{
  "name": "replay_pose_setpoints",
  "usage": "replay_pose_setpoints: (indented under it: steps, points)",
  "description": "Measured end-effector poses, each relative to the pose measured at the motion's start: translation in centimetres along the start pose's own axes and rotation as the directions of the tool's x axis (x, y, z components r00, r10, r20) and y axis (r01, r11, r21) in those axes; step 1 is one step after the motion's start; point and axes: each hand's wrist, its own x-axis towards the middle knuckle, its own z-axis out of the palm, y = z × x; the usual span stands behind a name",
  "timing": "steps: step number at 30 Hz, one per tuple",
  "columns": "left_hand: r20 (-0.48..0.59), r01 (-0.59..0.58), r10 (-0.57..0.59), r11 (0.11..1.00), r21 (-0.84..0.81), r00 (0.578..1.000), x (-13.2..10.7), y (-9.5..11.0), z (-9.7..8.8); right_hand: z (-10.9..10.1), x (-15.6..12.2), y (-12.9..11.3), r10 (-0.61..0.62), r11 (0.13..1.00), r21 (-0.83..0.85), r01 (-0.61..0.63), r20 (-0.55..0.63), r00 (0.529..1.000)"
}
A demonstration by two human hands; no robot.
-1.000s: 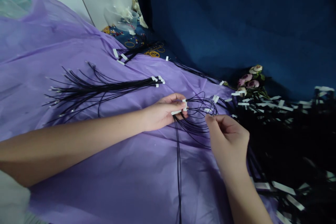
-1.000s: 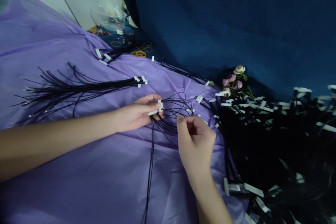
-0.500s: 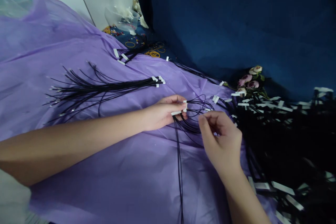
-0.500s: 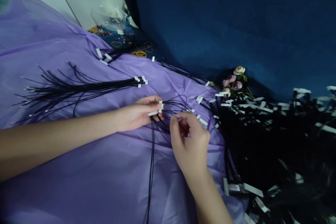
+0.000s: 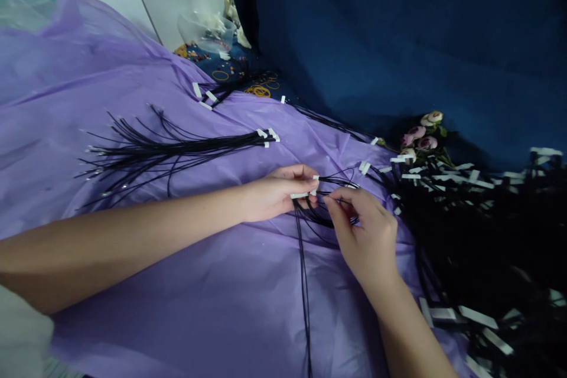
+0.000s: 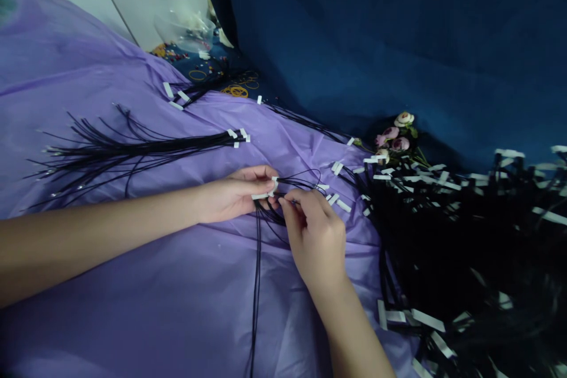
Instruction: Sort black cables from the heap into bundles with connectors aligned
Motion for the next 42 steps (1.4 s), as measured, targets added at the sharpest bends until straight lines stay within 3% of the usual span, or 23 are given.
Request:
replay_pose_setpoints:
  steps: [12,20,24,28,30,33,36,42]
  points:
    - [-0.019,-0.008,0.007,1.000,-0.016,1.000,-0.1,0.0,0.2,0.4,-0.2,0.1,-0.005,0.998,-0.055,0.008,0.043,0.999]
    - [-0.015,0.001,-0.002,1.000,-0.031,1.000,0.0,0.1,0.2,0.3,0.0,0.1,-0.052,0.997,-0.048,0.052,-0.001,0.999]
    - [-0.023,-0.008,0.006,0.998,-0.060,1.000,0.0,0.2,0.1,-0.4,0.1,-0.3,-0.108,0.991,-0.090,0.100,-0.088,0.990]
    - [-0.087,-0.065,0.055,0.991,-0.119,0.995,0.2,0.2,0.0,-1.5,-0.2,-0.6,-0.245,0.940,-0.294,0.175,-0.223,0.943]
    - [-0.125,-0.094,0.077,0.986,-0.139,0.989,0.3,0.3,0.0,-1.9,-0.4,-0.6,-0.327,0.911,-0.321,0.259,-0.178,0.928]
    - [-0.175,-0.120,0.094,0.982,-0.144,0.980,0.5,0.3,0.0,-2.1,-0.4,-0.5,-0.386,0.890,-0.240,0.388,0.058,0.921]
    - [-0.190,-0.147,0.115,0.975,-0.167,0.975,0.6,0.2,-0.1,-1.7,-0.3,-0.3,-0.366,0.889,-0.195,0.414,0.242,0.899]
    - [-0.171,-0.136,0.104,0.973,-0.184,0.980,0.8,0.2,-0.4,-0.5,-0.8,-0.7,-0.325,0.898,-0.201,0.391,0.297,0.898]
